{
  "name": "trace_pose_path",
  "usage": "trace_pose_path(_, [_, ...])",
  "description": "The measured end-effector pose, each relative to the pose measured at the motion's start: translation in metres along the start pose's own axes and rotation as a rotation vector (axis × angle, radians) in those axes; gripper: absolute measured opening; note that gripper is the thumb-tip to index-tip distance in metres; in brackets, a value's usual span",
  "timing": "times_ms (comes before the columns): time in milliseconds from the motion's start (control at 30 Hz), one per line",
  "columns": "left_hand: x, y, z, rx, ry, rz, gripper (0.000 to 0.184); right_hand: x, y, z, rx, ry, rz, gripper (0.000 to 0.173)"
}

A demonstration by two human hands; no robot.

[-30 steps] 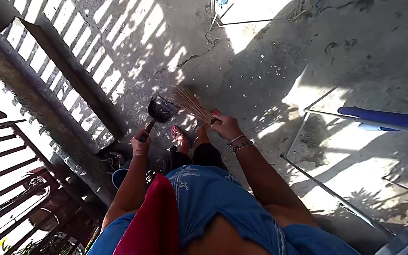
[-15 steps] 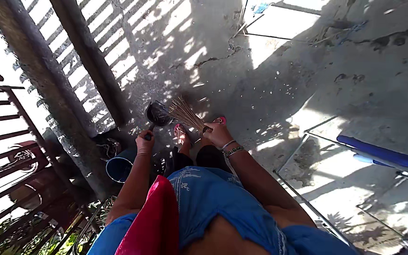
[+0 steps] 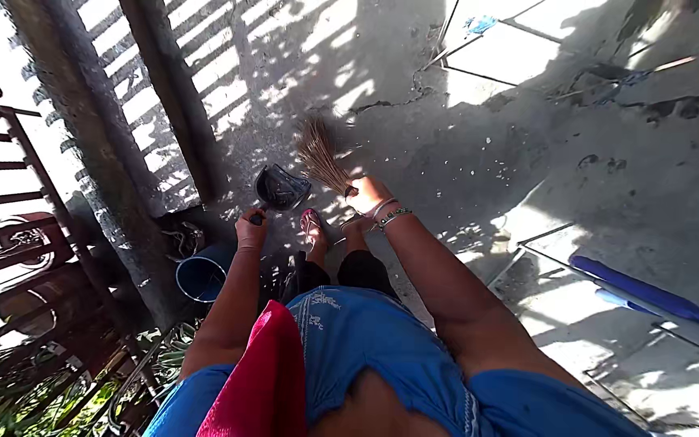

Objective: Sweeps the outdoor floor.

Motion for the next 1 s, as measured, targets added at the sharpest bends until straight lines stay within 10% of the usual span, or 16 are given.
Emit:
trace_pose_path(233, [0.006, -0.007, -0.001, -0.042, -0.045, -0.015, 0.015, -0.038, 0.029, 0.013, 0.160, 0.047, 0.217, 0.051])
trace_pose_path(400, [0.004, -0.008, -0.001, -0.022, -0.062, -0.020, 0.011, -0.027, -0.019, 0.012, 0.090, -0.059, -0.043, 0.049])
trace_pose_path(733, [-0.054, 0.009, -0.068, -0.158, 0.046, 0.112, 0.012, -0.017, 0.084, 0.019, 0.406, -0.100, 0.324, 0.055])
trace_pose_path(1000, [-0.065, -0.004, -0.085, -0.170, 0.198, 0.089, 0.013, -0.033, -0.035, -0.002, 0.035, -0.112, -0.060, 0.058])
Point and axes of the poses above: each hand's wrist, its own x-axis towards the middle knuckle, its own y-axis out of the back of the hand, z = x × y, the point moved 3 cm from there along x, towards the middle knuckle, and after that the axes turned 4 degrees about x, right-handed, at the moved point
